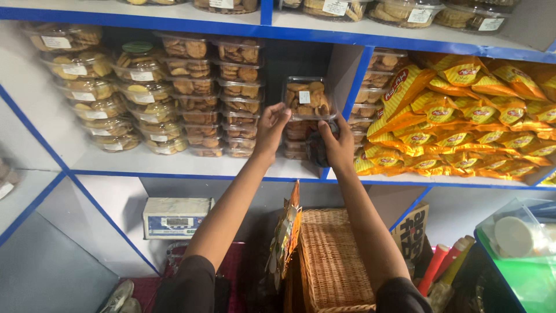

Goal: The person takes plastic containers of cookies from a bakery shelf and then places them back onto the shelf.

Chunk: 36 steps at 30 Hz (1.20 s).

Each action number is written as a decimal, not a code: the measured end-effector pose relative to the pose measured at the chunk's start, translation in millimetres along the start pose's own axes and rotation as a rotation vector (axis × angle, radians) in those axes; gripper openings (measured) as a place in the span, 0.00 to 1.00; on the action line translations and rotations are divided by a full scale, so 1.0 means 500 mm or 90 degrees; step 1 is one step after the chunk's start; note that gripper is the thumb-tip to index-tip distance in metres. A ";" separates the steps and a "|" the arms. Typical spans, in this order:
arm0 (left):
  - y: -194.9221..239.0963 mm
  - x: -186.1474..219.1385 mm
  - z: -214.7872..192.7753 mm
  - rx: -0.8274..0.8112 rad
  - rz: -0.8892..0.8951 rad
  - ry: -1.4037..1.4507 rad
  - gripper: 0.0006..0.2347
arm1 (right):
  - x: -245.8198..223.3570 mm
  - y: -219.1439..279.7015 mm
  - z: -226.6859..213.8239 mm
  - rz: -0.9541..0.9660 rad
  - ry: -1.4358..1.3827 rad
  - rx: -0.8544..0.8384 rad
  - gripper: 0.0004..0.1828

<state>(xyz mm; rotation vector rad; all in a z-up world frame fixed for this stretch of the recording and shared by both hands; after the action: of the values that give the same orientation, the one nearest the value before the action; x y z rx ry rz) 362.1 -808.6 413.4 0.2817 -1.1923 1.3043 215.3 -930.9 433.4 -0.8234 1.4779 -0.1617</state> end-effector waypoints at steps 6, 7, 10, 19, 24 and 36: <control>-0.091 -0.079 0.020 0.027 0.012 0.022 0.24 | 0.019 -0.064 0.037 0.019 0.009 0.003 0.29; -0.100 -0.085 0.021 0.034 0.010 0.020 0.24 | 0.004 -0.065 0.045 0.042 0.013 -0.011 0.29; -0.129 -0.112 0.023 0.048 0.011 0.020 0.23 | 0.020 -0.090 0.070 0.074 0.017 -0.028 0.29; -0.241 -0.203 0.022 0.033 0.009 -0.010 0.23 | 0.064 -0.151 0.119 0.086 0.098 -0.035 0.31; -0.273 -0.235 0.029 0.030 0.001 -0.046 0.26 | 0.095 -0.171 0.138 0.075 0.175 -0.058 0.35; -0.239 -0.154 0.049 0.071 -0.046 -0.095 0.34 | 0.132 -0.193 0.165 0.002 0.217 -0.085 0.41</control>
<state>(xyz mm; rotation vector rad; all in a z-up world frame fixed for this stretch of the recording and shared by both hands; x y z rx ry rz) 464.2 -910.5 415.2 0.5062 -1.2247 1.3065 336.5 -1006.7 425.7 -0.9339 1.8259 -0.2106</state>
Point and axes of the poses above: each hand's wrist, its own y-axis away from the middle knuckle, its own z-axis out of the palm, x = y × z, the point moved 3 cm from there along -y, towards the middle knuckle, and after that the axes turned 7 degrees about x, right-handed, at the moved point
